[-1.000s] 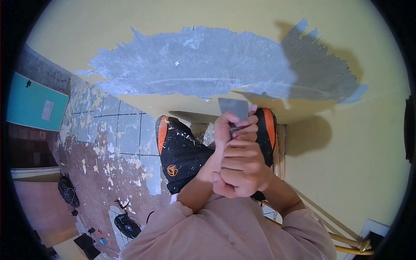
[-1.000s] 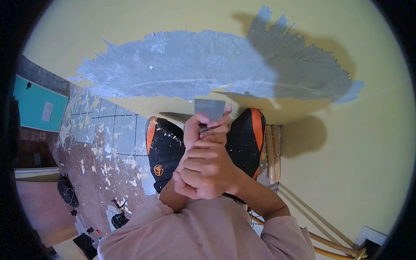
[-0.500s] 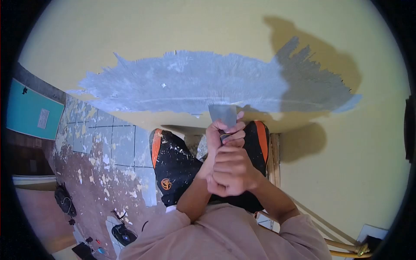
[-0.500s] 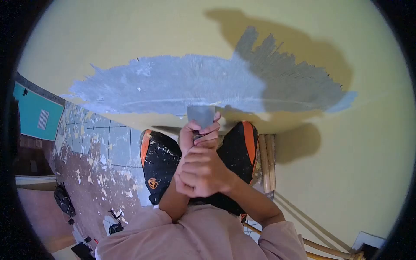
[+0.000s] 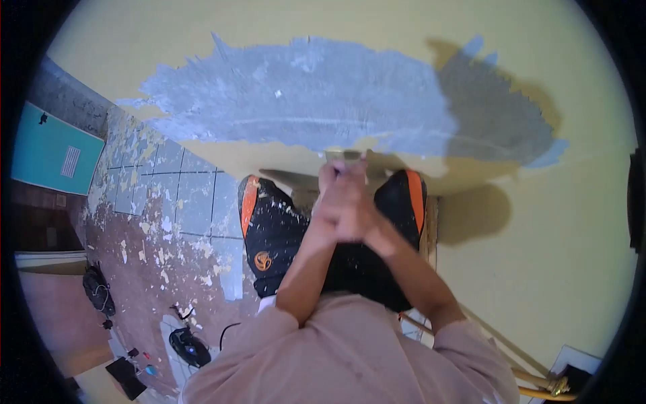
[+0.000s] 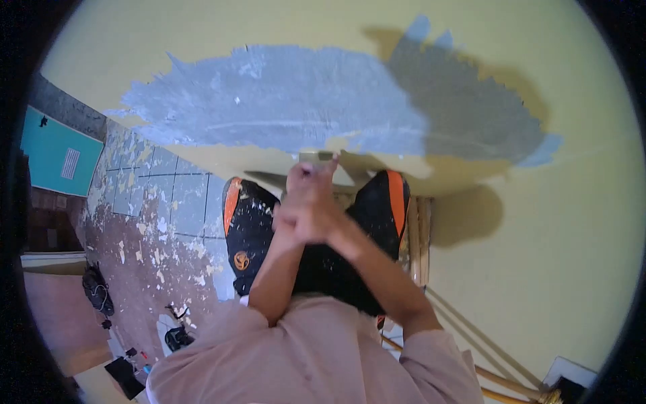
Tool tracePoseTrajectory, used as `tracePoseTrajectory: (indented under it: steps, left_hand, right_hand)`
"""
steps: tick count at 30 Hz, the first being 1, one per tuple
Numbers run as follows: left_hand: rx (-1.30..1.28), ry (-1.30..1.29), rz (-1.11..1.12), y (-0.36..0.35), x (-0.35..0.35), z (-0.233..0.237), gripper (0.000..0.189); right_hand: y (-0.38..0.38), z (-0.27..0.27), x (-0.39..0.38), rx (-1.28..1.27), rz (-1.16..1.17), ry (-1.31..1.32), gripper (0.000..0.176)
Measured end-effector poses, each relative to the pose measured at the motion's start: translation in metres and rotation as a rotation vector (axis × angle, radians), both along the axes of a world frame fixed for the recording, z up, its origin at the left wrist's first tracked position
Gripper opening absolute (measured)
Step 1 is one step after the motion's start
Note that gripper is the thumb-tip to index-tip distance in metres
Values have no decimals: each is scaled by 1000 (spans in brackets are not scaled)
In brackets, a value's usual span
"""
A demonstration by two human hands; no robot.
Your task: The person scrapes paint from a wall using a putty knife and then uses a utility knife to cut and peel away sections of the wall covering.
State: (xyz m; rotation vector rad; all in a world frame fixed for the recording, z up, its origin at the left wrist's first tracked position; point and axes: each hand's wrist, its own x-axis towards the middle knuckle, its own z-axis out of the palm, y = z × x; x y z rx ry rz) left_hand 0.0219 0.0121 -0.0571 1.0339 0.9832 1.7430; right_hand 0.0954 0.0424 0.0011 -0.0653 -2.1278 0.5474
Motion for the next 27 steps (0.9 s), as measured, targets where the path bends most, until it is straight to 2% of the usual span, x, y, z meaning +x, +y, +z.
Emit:
tracePoseTrajectory:
  steps: [2, 3, 4, 6, 7, 9, 10, 12, 15, 16, 18, 19, 22, 23, 25, 26, 27]
  left_hand:
    - [-409, -1660, -845, 9, -15, 14, 48]
    - [-417, -1514, -837, 9, -17, 14, 48]
    - [-409, -1512, -831, 10, -19, 12, 48]
    - [-267, -1577, -970, 6, -17, -5, 44]
    - [-172, -1592, -1056, 16, -16, -13, 42]
    - [-10, -1637, -1205, 24, -17, -23, 38]
    - [-14, -1641, -1199, 21, -18, -23, 38]
    - [-274, -1623, -905, 7, -17, -23, 39]
    - [-577, -1510, -506, 20, -17, -20, 39]
    - [-576, -1515, -507, 24, -21, -9, 39]
    - [-341, -1536, -954, 14, -29, 20, 39]
    - [-351, -1648, -848, 17, -29, 12, 46]
    - [-367, -1655, -874, 10, -37, -4, 45]
    - [-370, -1656, -870, 7, -39, 4, 45]
    - [-235, -1513, -956, 7, -41, 23, 45]
    - [-244, -1528, -945, -5, -28, 16, 45]
    - [-117, -989, -428, -12, -11, -3, 46]
  right_hand:
    - [-44, 17, -2, -83, -62, 10, 22]
    - [-46, 23, 0, -101, -68, 25, 22]
    - [-37, 12, -3, -99, -59, 27, 22]
    - [-24, -21, -6, -117, -182, -112, 20]
    - [-28, -11, -10, -110, -63, -33, 24]
    - [-46, 23, -8, -87, -91, -38, 25]
    - [-51, 31, -10, -88, -96, -1, 25]
    - [-36, -2, -15, -145, -137, -19, 25]
    - [-39, 7, -15, -119, -147, -24, 25]
    - [-45, 20, -14, -98, -114, -18, 24]
    - [-48, 24, -16, -97, -118, -17, 22]
    - [-43, 18, -20, -104, -113, -42, 23]
    - [-50, 20, -20, -103, -96, -56, 25]
    - [-56, 28, -21, -104, -83, -44, 26]
    - [-50, 37, -24, -30, -60, -6, 22]
    - [-48, 15, -26, -47, -60, -14, 22]
    - [-38, -24, -30, -135, -164, -43, 23]
